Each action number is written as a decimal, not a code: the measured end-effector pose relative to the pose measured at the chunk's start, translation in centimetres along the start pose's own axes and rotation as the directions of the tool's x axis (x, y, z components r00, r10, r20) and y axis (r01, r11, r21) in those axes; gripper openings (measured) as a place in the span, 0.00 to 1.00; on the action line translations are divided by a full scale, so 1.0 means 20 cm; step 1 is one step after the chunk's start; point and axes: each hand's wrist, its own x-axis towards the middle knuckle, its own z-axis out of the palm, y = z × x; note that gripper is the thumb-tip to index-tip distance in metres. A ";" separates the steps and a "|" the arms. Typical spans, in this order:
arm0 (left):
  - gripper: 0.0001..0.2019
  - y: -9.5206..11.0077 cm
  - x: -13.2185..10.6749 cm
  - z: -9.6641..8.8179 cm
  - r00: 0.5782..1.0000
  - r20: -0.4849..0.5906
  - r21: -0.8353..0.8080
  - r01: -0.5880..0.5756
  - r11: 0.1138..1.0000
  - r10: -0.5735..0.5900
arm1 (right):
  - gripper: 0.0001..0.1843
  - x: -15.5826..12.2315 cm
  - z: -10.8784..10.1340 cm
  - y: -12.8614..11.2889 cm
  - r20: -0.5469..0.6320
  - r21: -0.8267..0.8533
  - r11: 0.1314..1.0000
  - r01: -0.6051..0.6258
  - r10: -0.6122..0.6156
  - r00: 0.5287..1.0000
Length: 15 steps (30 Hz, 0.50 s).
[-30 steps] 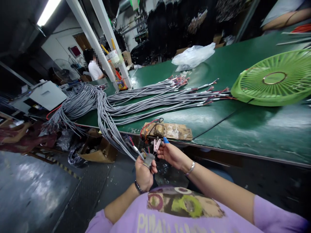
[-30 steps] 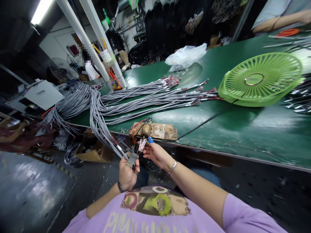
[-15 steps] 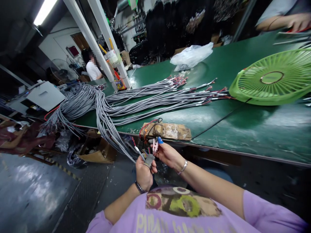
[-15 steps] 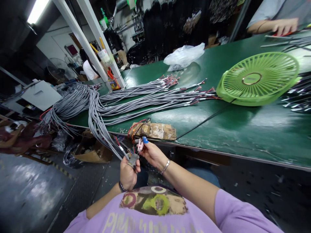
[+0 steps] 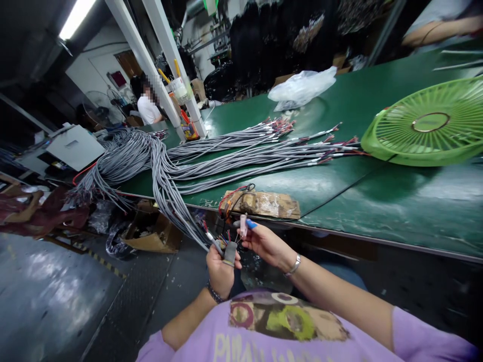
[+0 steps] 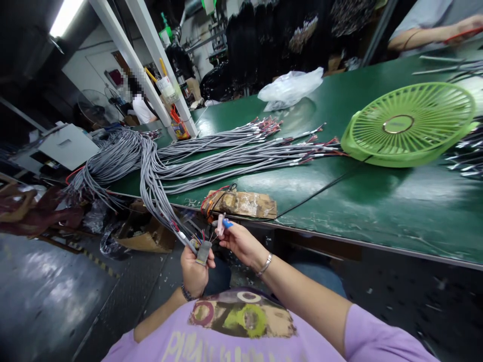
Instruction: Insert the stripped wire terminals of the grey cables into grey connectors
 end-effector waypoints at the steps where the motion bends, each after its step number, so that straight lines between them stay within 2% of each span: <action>1: 0.13 0.00 0.00 0.00 0.999 0.012 0.052 -0.044 0.998 0.043 | 0.11 0.00 0.01 0.00 -0.005 -0.010 1.000 0.023 -0.023 1.000; 4: 0.12 -0.01 0.03 -0.02 0.981 0.046 0.218 -0.194 0.956 0.188 | 0.15 -0.01 0.01 0.00 -0.031 -0.049 0.997 0.067 -0.069 0.997; 9: 0.09 -0.03 0.07 -0.05 0.924 0.116 0.452 -0.376 0.809 0.365 | 0.22 0.01 0.00 0.01 -0.091 -0.338 0.911 0.236 -0.281 0.955; 12: 0.10 -0.03 0.10 -0.05 0.913 0.120 0.501 -0.394 0.771 0.389 | 0.22 0.02 0.00 0.02 -0.042 -0.243 0.955 0.169 -0.185 0.982; 15: 0.09 -0.01 0.10 -0.04 0.933 0.076 0.488 -0.342 0.803 0.351 | 0.19 0.04 0.01 0.02 -0.017 -0.055 0.996 0.064 -0.065 0.998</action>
